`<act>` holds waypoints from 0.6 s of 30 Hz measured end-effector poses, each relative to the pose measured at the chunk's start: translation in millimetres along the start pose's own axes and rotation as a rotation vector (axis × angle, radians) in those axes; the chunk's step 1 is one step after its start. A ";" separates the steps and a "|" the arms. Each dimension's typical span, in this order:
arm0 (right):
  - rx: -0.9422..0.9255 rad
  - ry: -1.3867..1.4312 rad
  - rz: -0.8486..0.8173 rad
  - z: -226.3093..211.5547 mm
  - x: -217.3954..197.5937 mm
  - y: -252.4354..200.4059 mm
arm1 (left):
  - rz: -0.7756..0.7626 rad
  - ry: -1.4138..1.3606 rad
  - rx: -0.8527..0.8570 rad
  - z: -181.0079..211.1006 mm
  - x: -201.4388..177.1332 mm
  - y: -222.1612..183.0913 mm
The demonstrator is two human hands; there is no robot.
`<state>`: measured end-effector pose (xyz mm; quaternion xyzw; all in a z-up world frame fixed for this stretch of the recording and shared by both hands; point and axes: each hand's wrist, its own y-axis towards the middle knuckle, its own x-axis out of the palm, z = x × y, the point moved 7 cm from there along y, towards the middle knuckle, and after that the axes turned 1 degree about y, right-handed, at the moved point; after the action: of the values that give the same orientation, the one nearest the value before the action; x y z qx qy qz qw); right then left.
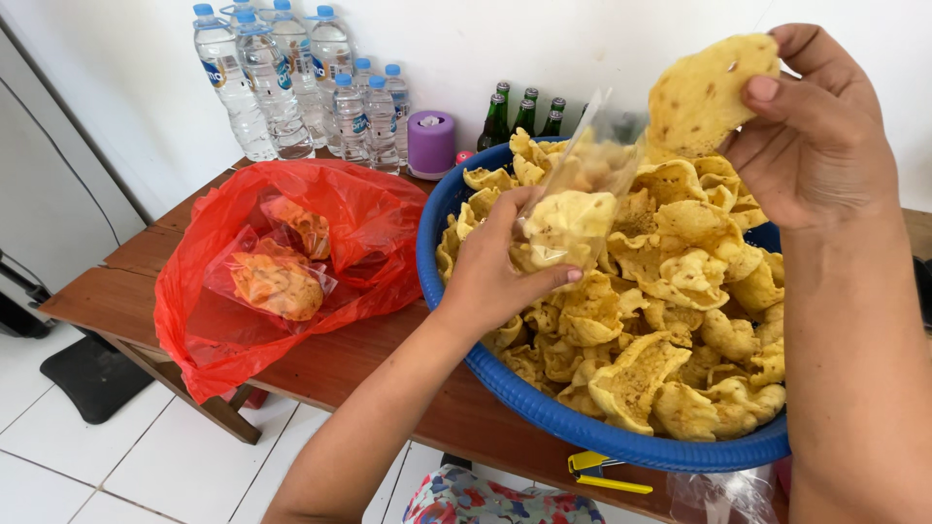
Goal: The person sits at a wooden table and packs fried snacks from a blue basket into small clear plastic bags. They use a yellow handheld stapler to seal the bags and place the finished packages into a red plastic bag. The process is repeated multiple times.
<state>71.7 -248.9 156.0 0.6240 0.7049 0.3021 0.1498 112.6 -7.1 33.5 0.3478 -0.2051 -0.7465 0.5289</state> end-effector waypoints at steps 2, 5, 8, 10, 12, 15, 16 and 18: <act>-0.008 0.062 0.027 -4.6 4.0 -2.1 | 0.035 0.035 0.075 9.8 -2.8 -1.4; -0.037 0.134 0.044 -13.9 13.0 -5.8 | 0.085 0.084 0.177 20.9 -5.4 -3.8; -0.041 0.099 0.083 -17.4 18.1 -9.1 | 0.143 0.180 0.257 28.1 -7.4 -6.7; -0.011 0.014 0.099 -14.9 18.6 -10.1 | 0.179 0.230 0.271 29.3 -8.9 -8.5; 0.032 -0.086 0.103 -9.8 17.0 -10.2 | 0.208 0.250 0.250 27.8 -11.1 -9.2; 0.083 -0.173 0.148 -6.7 7.2 -11.6 | 0.214 0.225 0.186 22.7 -13.3 -9.0; 0.077 -0.174 0.150 -8.2 4.6 -11.8 | 0.233 0.235 0.202 23.9 -14.1 -9.1; 0.066 -0.174 0.154 -10.5 1.0 -11.8 | 0.272 0.256 0.233 26.8 -16.3 -9.2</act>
<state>56.0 -250.9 157.1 0.7048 0.6489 0.2340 0.1660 90.1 9.7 50.2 0.4675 -0.2662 -0.5894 0.6026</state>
